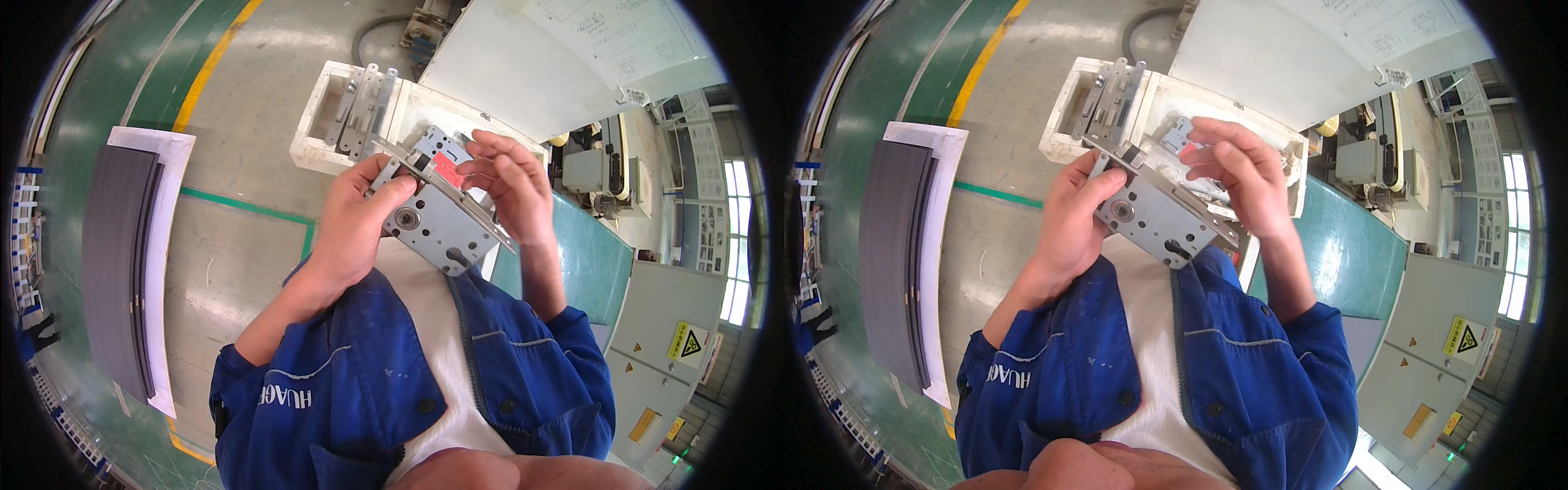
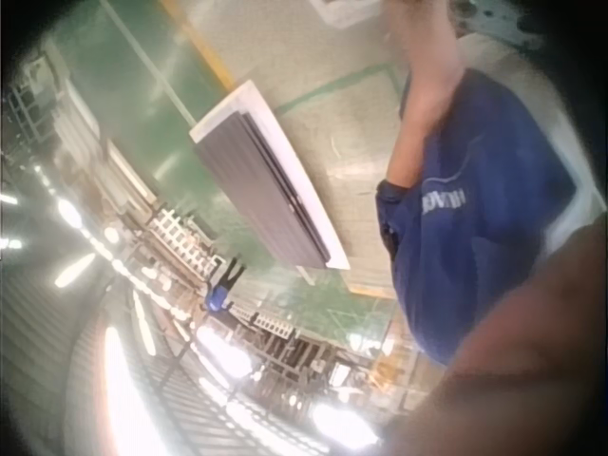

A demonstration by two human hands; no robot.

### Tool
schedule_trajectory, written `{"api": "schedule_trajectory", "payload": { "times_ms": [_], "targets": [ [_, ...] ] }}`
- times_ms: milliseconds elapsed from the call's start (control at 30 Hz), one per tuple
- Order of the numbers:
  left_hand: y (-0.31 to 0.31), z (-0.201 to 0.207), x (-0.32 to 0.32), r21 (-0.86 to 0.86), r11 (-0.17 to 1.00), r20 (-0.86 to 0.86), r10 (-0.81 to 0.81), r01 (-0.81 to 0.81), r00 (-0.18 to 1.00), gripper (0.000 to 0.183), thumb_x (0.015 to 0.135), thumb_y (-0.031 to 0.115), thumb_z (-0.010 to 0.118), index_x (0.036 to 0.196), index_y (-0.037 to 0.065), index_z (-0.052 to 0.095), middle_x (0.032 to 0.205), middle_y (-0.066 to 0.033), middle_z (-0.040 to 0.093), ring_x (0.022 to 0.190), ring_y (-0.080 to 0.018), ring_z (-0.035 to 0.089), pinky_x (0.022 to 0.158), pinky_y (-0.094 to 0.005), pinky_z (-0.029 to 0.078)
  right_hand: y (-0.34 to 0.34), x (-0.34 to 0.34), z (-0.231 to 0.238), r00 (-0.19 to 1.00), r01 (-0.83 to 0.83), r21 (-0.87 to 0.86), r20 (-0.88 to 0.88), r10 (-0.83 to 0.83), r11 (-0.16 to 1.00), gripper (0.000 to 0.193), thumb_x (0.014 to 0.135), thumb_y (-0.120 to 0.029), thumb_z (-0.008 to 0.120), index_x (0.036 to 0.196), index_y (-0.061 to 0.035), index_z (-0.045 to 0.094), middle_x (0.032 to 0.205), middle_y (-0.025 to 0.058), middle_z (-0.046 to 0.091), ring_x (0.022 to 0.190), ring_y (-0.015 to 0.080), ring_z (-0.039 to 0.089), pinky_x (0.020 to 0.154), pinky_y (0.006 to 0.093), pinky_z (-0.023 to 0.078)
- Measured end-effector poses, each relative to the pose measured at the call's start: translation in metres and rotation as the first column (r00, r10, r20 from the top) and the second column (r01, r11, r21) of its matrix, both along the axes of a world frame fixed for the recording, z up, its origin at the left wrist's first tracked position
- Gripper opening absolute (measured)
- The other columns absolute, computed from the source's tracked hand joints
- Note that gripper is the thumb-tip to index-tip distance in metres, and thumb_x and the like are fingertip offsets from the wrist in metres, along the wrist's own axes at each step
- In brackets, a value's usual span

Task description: The person retrieves a small black strip and places it on a gray panel, then picks up a metal door lock mechanism and repeatedly inserts and removes a small internal component while holding the lock. The person continues to manipulate the lock mechanism without completing installation.

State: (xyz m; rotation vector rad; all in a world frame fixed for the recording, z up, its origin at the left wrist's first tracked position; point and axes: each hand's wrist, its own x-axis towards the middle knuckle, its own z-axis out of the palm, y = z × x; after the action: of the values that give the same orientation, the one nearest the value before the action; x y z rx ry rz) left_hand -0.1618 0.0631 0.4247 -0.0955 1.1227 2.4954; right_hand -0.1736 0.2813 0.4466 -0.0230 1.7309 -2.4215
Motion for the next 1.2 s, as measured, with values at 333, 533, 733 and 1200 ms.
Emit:
{"api": "schedule_trajectory", "payload": {
  "times_ms": [333,533,733,1200],
  "targets": [
    [0.003,-0.005,0.0,-0.189,0.978,-0.115,0.068,-0.089,0.991,0.012,0.09,0.012,0.065,0.094,0.0,0.065,0.079,0.0009,0.061,0.07,-0.0037,0.052,0.06,-0.0209,0.041,-0.037,0.012,0.014,0.988,-0.11,0.526,-0.032,0.149,0.843,0.031,0.095,-0.012,0.066,0.121,0.006,0.063,0.096,0.0074,0.071,0.087,0.0086,0.062,0.08,0.025,0.051],
    [-0.004,-0.008,0.0,-0.181,0.982,-0.014,0.048,-0.05,0.999,0.011,0.086,0.008,0.065,0.092,-0.001,0.066,0.079,0.0004,0.062,0.07,-0.0035,0.053,0.061,-0.0213,0.043,-0.047,0.017,0.004,0.991,-0.097,0.433,-0.046,0.129,0.896,0.028,0.096,-0.009,0.063,0.119,0.0067,0.062,0.099,0.009,0.071,0.092,0.0102,0.064,0.082,0.0261,0.051],
    [-0.005,-0.01,0.0,-0.137,0.99,0.013,0.038,-0.036,0.999,0.011,0.084,0.005,0.066,0.093,-0.001,0.067,0.081,-0.0004,0.064,0.07,-0.0045,0.056,0.061,-0.0215,0.044,-0.044,0.017,-0.001,0.987,-0.143,0.405,-0.015,0.162,0.903,0.027,0.095,-0.008,0.065,0.118,0.0066,0.062,0.102,0.0091,0.071,0.096,0.0114,0.063,0.084,0.0263,0.051],
    [-0.009,-0.006,-0.002,-0.284,0.959,-0.165,-0.02,-0.028,0.986,0.014,0.086,0.01,0.07,0.094,-0.001,0.067,0.079,0.0001,0.065,0.073,-0.0027,0.056,0.063,-0.0213,0.045,-0.038,0.013,-0.007,0.975,-0.163,0.121,0.172,0.141,0.979,0.031,0.094,-0.007,0.066,0.123,0.0028,0.063,0.108,0.0079,0.069,0.097,0.0115,0.063,0.086,0.026,0.051]
  ]
}}
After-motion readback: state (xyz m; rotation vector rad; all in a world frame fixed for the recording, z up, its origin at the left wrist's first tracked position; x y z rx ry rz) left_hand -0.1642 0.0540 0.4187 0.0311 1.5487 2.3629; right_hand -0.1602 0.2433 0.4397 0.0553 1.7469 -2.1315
